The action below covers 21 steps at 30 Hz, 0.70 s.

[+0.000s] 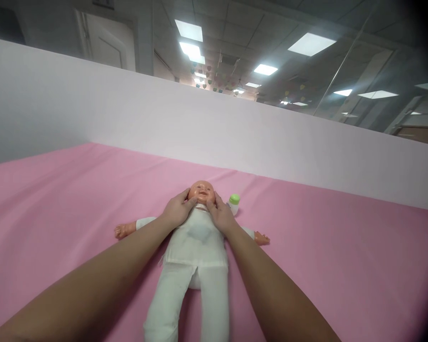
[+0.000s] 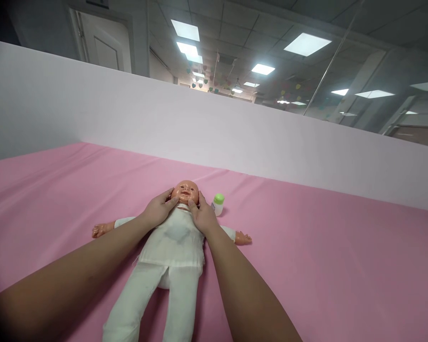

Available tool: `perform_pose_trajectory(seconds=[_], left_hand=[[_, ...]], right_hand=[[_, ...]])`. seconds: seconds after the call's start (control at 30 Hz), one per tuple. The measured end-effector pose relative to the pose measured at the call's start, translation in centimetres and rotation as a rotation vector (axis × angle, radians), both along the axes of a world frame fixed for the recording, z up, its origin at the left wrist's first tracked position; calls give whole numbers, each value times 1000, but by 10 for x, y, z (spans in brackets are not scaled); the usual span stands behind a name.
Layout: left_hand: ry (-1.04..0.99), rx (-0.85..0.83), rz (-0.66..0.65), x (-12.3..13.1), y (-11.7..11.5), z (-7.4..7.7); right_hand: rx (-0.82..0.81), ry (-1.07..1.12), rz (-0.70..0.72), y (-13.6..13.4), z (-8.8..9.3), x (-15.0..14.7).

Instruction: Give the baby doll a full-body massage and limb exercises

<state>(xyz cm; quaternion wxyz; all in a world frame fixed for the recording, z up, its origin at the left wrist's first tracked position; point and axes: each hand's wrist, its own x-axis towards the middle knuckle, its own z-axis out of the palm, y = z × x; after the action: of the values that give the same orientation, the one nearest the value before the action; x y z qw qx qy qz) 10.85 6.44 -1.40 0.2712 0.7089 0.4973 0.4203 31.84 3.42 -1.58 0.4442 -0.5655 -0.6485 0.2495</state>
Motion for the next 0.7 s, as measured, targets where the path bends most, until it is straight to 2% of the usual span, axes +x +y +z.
perform_pose_trajectory(seconds=[0.2,0.37,0.53,0.7], left_hand=[[-58,2,-21,2,5,-2],[-62,2,-92,2,-2,5],[-49,10,-119,3,-6,9],[-42,7,-83,4,-5,8]], right_hand=[[68,-26,-46,-1,-3,-3],[134,-89,-99,-12,6,-7],[107,-159,-131,-15,12,-10],[43,-96,-153,-12,10,-9]])
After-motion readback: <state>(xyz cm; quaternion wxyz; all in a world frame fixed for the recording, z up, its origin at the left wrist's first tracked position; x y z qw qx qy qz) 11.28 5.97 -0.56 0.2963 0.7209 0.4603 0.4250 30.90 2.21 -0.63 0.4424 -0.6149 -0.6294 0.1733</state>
